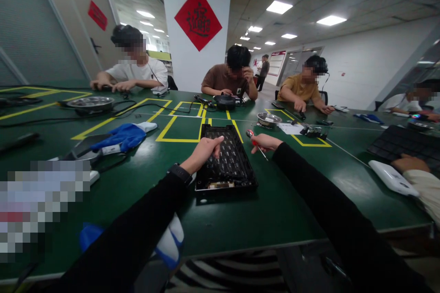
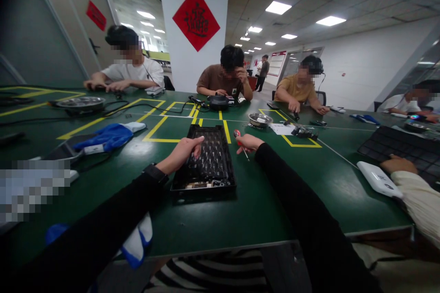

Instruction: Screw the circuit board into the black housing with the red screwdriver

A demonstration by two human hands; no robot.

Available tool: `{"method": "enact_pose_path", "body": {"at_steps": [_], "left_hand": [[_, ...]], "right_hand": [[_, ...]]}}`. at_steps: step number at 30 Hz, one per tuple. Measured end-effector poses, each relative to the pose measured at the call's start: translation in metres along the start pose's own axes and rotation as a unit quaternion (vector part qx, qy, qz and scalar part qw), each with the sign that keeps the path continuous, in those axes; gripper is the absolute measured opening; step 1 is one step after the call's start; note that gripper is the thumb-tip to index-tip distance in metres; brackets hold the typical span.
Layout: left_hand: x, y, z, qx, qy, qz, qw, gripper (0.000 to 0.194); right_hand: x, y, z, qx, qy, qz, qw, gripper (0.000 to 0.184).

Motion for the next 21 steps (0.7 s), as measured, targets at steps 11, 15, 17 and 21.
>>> {"method": "enact_pose_path", "body": {"at_steps": [11, 15, 17, 21], "left_hand": [[0.024, -0.027, 0.009, -0.148, -0.039, -0.032, 0.988, 0.029], [0.020, -0.040, 0.016, -0.224, -0.032, -0.018, 0.974, 0.026], [0.016, -0.043, 0.018, -0.237, -0.020, -0.019, 0.971, 0.026], [0.011, -0.047, 0.018, -0.251, -0.006, -0.014, 0.968, 0.028]], "right_hand": [[-0.076, -0.047, 0.097, -0.006, 0.309, -0.400, 0.863, 0.039], [-0.066, -0.069, 0.104, 0.003, 0.319, -0.422, 0.849, 0.039], [-0.062, -0.073, 0.103, -0.013, 0.319, -0.428, 0.845, 0.038], [-0.056, -0.072, 0.101, -0.039, 0.305, -0.452, 0.838, 0.040]]}}
Point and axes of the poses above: each hand's wrist, its own z-axis away from the middle knuckle, its own y-axis out of the back of the hand, x = y × z, the point moved 6 cm from there along -z, towards the middle knuckle
